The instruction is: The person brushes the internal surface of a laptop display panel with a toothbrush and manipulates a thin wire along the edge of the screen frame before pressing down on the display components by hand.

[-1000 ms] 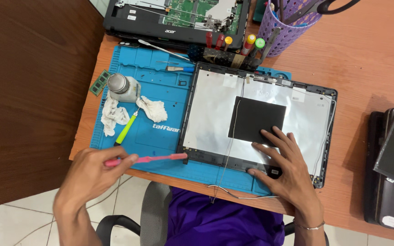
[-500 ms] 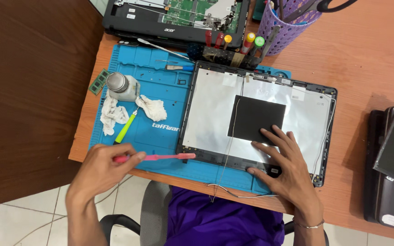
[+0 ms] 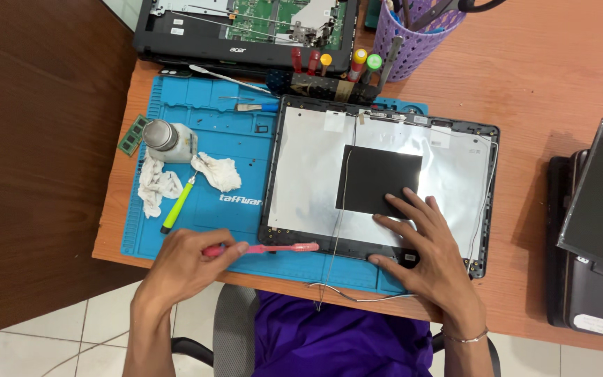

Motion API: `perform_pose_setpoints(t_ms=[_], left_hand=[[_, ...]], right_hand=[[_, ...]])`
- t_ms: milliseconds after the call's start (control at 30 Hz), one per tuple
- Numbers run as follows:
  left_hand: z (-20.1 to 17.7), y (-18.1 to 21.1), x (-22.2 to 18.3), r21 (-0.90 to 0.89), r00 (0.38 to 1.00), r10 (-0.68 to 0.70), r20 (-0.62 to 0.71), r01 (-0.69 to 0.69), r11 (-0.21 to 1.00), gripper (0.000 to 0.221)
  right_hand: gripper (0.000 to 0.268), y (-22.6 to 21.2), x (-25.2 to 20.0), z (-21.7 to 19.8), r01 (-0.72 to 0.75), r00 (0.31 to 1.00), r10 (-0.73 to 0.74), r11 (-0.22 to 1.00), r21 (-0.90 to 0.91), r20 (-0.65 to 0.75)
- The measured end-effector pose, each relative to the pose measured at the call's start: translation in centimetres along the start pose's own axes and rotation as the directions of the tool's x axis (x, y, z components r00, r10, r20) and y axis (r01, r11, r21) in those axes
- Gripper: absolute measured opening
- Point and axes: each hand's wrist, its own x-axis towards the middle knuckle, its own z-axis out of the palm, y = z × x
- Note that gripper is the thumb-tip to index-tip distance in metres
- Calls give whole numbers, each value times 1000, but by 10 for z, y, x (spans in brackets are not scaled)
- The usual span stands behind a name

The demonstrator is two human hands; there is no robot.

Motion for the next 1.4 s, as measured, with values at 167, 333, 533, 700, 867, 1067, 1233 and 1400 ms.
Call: perform_pose_setpoints(t_ms=[167, 333, 533, 700, 867, 1067, 1233, 1400], left_hand=[[-13, -7, -9, -11, 992, -116, -55, 116, 993, 28], [-1, -6, -5, 13, 994, -55, -99, 57, 998, 29], [9, -2, -5, -49, 998, 40, -45, -42, 998, 31], [17, 7, -1, 16, 980, 127, -152, -126, 992, 28], [19, 9, -1, 9, 995, 73, -64, -72, 997, 28], [29, 12, 2, 23, 982, 153, -108, -151, 988, 31], [16, 10, 0, -27, 995, 82, -50, -84, 996, 29], [12, 31, -13, -37, 979, 36, -202, -44, 998, 26]], right_hand=[[62, 2, 0, 0, 6, 1000, -6, 1000, 5, 0], [61, 4, -1, 0, 15, 1000, -15, 1000, 5, 2], [60, 4, -2, 1, 7, 1000, -7, 1000, 13, -5], [59, 2, -2, -2, 24, 1000, -24, 1000, 4, -6], [59, 1, -3, -2, 9, 1000, -9, 1000, 17, -3], [61, 2, -3, -3, 17, 1000, -17, 1000, 7, -12], [60, 2, -4, -3, 8, 1000, -7, 1000, 16, -14], [61, 4, -6, -3, 1, 1000, -1, 1000, 10, -10]])
